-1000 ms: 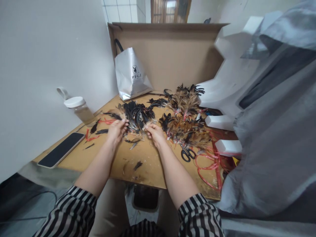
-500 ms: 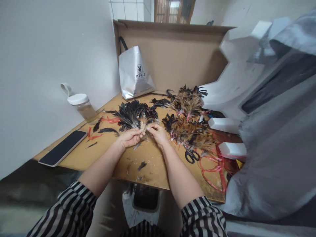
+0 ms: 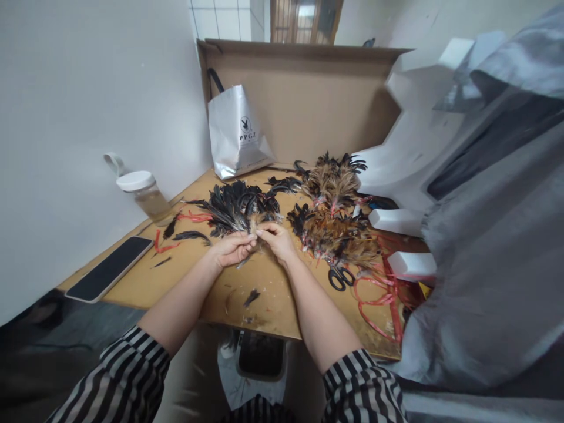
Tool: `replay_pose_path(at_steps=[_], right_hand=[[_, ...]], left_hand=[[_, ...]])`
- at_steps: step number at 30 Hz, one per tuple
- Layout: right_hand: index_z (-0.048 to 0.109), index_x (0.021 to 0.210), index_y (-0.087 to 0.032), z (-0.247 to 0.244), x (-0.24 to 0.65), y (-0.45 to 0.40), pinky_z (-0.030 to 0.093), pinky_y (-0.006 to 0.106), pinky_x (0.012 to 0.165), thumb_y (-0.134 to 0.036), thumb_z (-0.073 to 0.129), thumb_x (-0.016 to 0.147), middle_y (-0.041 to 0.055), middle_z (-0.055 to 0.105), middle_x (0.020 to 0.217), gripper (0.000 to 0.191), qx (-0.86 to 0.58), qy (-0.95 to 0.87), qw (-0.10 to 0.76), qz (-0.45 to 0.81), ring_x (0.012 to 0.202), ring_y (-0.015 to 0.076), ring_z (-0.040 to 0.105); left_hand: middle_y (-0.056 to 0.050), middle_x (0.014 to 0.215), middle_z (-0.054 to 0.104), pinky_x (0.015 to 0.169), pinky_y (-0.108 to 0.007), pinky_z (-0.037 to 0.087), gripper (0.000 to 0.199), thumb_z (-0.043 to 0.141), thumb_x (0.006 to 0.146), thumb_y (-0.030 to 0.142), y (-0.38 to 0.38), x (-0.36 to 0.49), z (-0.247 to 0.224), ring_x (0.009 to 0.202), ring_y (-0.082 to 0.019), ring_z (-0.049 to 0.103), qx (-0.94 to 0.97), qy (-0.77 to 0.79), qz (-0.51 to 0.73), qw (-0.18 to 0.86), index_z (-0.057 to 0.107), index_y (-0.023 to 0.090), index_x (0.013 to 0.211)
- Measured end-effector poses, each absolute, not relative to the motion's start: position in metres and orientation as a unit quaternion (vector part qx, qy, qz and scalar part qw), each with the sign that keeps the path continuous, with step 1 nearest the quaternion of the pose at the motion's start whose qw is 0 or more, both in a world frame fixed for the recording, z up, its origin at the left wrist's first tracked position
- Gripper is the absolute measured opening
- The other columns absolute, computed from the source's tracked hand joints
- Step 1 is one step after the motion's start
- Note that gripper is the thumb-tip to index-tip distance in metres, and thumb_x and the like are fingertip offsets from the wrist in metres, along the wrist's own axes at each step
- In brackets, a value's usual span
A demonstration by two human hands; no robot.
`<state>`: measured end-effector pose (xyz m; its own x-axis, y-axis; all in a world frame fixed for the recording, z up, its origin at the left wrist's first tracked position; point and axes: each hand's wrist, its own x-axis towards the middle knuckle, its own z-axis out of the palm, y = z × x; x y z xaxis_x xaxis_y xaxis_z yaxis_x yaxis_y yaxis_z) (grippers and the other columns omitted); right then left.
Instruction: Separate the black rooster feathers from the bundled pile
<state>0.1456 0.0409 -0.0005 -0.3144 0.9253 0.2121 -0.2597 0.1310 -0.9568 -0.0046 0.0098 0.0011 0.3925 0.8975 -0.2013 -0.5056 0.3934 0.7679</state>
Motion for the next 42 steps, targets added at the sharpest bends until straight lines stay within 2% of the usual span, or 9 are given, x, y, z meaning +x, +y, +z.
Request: replay_pose_path(at_steps=[3,8,10,17,21,26,30,33,42], right_hand=[[0.062,0.069,-0.017,0.000,0.143,0.039,0.031,0.021,0.047,-0.036,0.069,0.056,-0.0036,0.055,0.058,0.024,-0.323,-0.538,0.509,0.589,0.048,0.0067,0.041],[0.060,0.069,-0.017,0.000,0.140,0.035,0.024,0.020,0.040,-0.042,0.068,0.055,-0.0046,0.049,0.049,0.029,-0.368,-0.496,0.505,0.602,0.041,0.0056,0.034],[0.059,0.069,-0.017,0.001,0.139,0.034,0.024,0.020,0.040,-0.043,0.068,0.055,-0.0042,0.049,0.049,0.031,-0.373,-0.492,0.507,0.602,0.041,0.0056,0.034],[0.056,0.061,-0.017,0.001,0.140,0.035,0.025,0.020,0.042,-0.040,0.069,0.053,-0.0055,0.048,0.047,0.027,-0.361,-0.495,0.525,0.591,0.042,0.0053,0.035],[0.056,0.062,-0.017,-0.001,0.138,0.034,0.023,0.019,0.040,-0.039,0.069,0.055,-0.0069,0.044,0.044,0.027,-0.334,-0.475,0.513,0.632,0.040,0.0043,0.033],[0.058,0.067,-0.016,-0.005,0.140,0.038,0.023,0.018,0.039,-0.039,0.069,0.053,-0.0054,0.047,0.046,0.029,-0.350,-0.460,0.502,0.644,0.040,0.0047,0.036],[0.061,0.071,-0.015,-0.002,0.156,0.059,0.026,0.019,0.038,-0.037,0.067,0.054,-0.0043,0.050,0.047,0.029,-0.418,-0.446,0.544,0.575,0.038,0.0054,0.036],[0.062,0.068,-0.014,0.002,0.169,0.081,0.028,0.020,0.039,-0.034,0.063,0.056,-0.0042,0.048,0.042,0.024,-0.468,-0.496,0.540,0.493,0.037,0.0063,0.037],[0.065,0.058,-0.014,0.004,0.164,0.128,0.036,0.022,0.052,-0.027,0.055,0.064,0.0046,0.060,0.054,0.017,-0.571,-0.704,0.362,0.218,0.053,0.0123,0.052]], left_hand=[[-0.003,0.059,0.060,0.045,-0.011,0.042,0.005,0.061,0.070,0.010,0.010,-0.002,0.003,0.047,-0.004,0.054,0.336,0.337,0.493,0.729,0.058,0.007,0.069],[-0.006,0.056,0.062,0.041,-0.014,0.039,0.016,0.067,0.064,0.021,0.009,0.006,0.008,0.043,-0.006,0.053,0.419,0.457,0.556,0.554,0.058,0.008,0.061],[-0.006,0.054,0.061,0.041,-0.015,0.038,0.018,0.068,0.062,0.022,0.009,0.009,0.009,0.042,-0.007,0.052,0.442,0.475,0.560,0.515,0.058,0.008,0.059],[-0.006,0.052,0.061,0.041,-0.016,0.038,0.020,0.068,0.062,0.028,0.007,0.011,0.006,0.041,-0.006,0.051,0.456,0.480,0.505,0.554,0.061,0.009,0.062],[-0.006,0.054,0.061,0.044,-0.015,0.040,0.021,0.069,0.061,0.029,0.007,0.007,0.005,0.044,-0.006,0.053,0.447,0.454,0.492,0.593,0.062,0.009,0.064],[-0.004,0.052,0.059,0.041,-0.013,0.038,0.022,0.069,0.061,0.029,0.010,0.002,0.002,0.042,-0.005,0.050,0.440,0.443,0.513,0.589,0.061,0.008,0.062],[-0.004,0.058,0.061,0.042,-0.012,0.039,0.021,0.069,0.061,0.027,0.015,-0.002,0.001,0.045,-0.004,0.051,0.382,0.427,0.581,0.578,0.059,0.009,0.064],[-0.003,0.061,0.062,0.042,-0.012,0.039,0.019,0.070,0.061,0.024,0.018,-0.004,0.002,0.047,-0.004,0.051,0.342,0.413,0.618,0.576,0.058,0.010,0.067],[-0.003,0.063,0.063,0.042,-0.012,0.039,0.020,0.070,0.060,0.023,0.019,-0.004,0.002,0.048,-0.003,0.052,0.323,0.392,0.635,0.583,0.058,0.009,0.069]])
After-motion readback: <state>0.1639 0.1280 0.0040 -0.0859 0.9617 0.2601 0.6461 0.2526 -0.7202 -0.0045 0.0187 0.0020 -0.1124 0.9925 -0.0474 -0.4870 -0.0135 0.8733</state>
